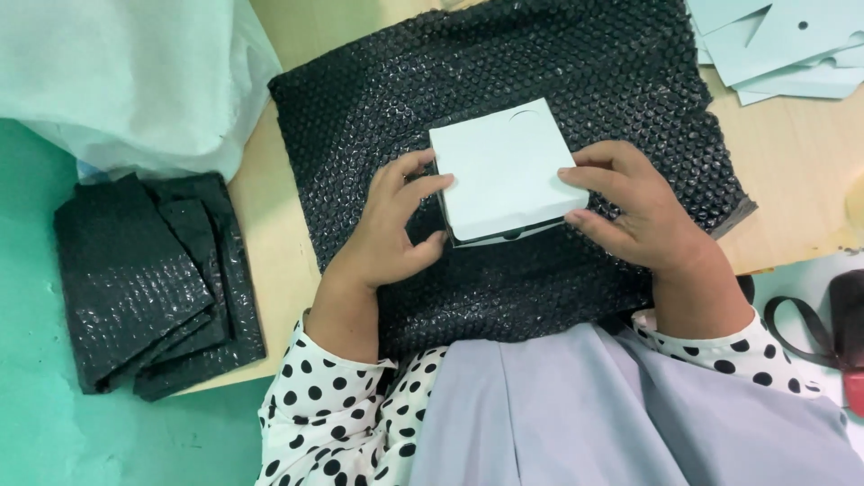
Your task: The person places wooden sticks into a small cylindrical container, closes it with a lid, and places it into a white box with other containers. They then wrap the box in black bubble wrap and secure it with tape.
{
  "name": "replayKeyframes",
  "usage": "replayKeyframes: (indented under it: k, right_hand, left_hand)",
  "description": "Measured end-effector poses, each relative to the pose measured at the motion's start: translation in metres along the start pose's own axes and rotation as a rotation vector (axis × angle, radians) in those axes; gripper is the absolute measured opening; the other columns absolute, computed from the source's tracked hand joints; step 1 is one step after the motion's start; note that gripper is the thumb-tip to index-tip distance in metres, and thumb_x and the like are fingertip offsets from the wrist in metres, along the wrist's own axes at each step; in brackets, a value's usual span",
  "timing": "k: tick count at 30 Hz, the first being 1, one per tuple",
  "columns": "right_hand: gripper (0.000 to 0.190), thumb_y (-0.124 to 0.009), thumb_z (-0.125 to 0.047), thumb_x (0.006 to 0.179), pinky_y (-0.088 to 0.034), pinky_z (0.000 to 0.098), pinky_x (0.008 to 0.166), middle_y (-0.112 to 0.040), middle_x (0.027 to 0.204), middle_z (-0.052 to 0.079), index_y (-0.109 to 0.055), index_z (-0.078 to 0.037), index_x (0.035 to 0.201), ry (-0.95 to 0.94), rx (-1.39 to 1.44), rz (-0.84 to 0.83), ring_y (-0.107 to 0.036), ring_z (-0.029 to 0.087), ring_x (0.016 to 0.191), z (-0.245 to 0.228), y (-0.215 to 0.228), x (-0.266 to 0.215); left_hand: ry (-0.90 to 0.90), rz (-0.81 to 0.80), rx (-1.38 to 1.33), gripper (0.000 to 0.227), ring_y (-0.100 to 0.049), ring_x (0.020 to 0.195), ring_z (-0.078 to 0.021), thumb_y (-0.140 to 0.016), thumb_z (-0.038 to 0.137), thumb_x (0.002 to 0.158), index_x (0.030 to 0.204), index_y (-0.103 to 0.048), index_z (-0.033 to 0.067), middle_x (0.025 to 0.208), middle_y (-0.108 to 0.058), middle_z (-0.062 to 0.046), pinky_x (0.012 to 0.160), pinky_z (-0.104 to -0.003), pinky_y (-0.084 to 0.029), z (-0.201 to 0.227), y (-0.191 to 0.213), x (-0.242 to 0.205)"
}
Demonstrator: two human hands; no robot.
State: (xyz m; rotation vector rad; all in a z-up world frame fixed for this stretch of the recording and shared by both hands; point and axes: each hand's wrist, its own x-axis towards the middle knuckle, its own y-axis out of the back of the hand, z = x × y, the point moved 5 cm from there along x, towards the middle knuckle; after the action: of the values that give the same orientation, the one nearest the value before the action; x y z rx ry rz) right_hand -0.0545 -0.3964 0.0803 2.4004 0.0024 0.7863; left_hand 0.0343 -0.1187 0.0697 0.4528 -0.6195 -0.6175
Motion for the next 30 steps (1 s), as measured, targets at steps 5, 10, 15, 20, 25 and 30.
replayKeyframes:
  k: [5,10,15,20,25,30]
  right_hand:
    - [0.031,-0.08,-0.011,0.09,-0.056,0.0449,0.079,-0.068,0.115,0.023,-0.076,0.001,0.119,0.008,-0.096,-0.001,-0.066,0.038,0.096,0.0,-0.01,-0.008]
    - [0.024,-0.081,-0.004,0.089,-0.059,0.0461,0.077,-0.066,0.114,0.024,-0.079,-0.001,0.113,-0.01,-0.179,-0.005,-0.067,0.037,0.092,-0.012,-0.012,-0.009]
    - [0.018,-0.077,-0.001,0.092,-0.06,0.045,0.08,-0.065,0.115,0.022,-0.082,-0.004,0.11,0.004,-0.216,0.011,-0.068,0.036,0.094,-0.013,-0.016,-0.019]
    - [0.016,-0.075,-0.01,0.094,-0.06,0.0445,0.087,-0.063,0.123,0.022,-0.081,-0.005,0.108,0.042,-0.24,0.028,-0.066,0.036,0.106,-0.004,-0.022,-0.035]
    - [0.04,-0.085,-0.017,0.082,-0.056,0.0508,0.101,-0.052,0.141,0.026,-0.074,-0.006,0.118,0.073,-0.259,0.032,-0.056,0.042,0.127,-0.003,-0.031,-0.038]
    - [0.039,-0.081,-0.005,0.082,-0.055,0.0511,0.104,-0.047,0.146,0.029,-0.071,-0.002,0.12,0.003,-0.119,0.048,-0.055,0.044,0.132,0.005,-0.042,-0.037]
  left_hand:
    - [-0.076,0.054,0.036,0.055,-0.056,0.107,-0.0307,-0.08,0.046,0.077,0.125,-0.072,0.0205,0.13,-0.057,-0.012,0.097,-0.046,-0.048,0.006,-0.008,-0.007]
    - [-0.184,0.106,0.139,0.022,-0.063,0.093,-0.0255,-0.082,0.026,0.085,0.104,-0.08,0.0174,0.116,-0.062,-0.008,0.084,-0.038,-0.055,0.008,-0.024,-0.012]
    - [-0.232,0.068,0.251,0.01,-0.063,0.095,-0.0268,-0.082,0.023,0.087,0.095,-0.08,0.0166,0.104,-0.066,-0.007,0.083,-0.04,-0.052,0.02,-0.024,-0.012]
    - [-0.289,0.023,0.291,0.009,-0.062,0.099,-0.0271,-0.08,0.026,0.088,0.09,-0.079,0.0175,0.098,-0.068,-0.004,0.085,-0.041,-0.051,0.021,-0.025,-0.014]
    - [-0.276,-0.07,0.382,0.037,-0.059,0.118,-0.0321,-0.079,0.05,0.084,0.105,-0.078,0.0196,0.115,-0.069,-0.007,0.098,-0.046,-0.047,0.018,-0.029,-0.01]
    - [-0.181,-0.038,0.329,0.07,-0.035,0.144,-0.0445,-0.071,0.07,0.083,0.134,-0.065,0.0219,0.15,-0.045,-0.015,0.117,-0.054,-0.033,-0.004,-0.034,-0.003]
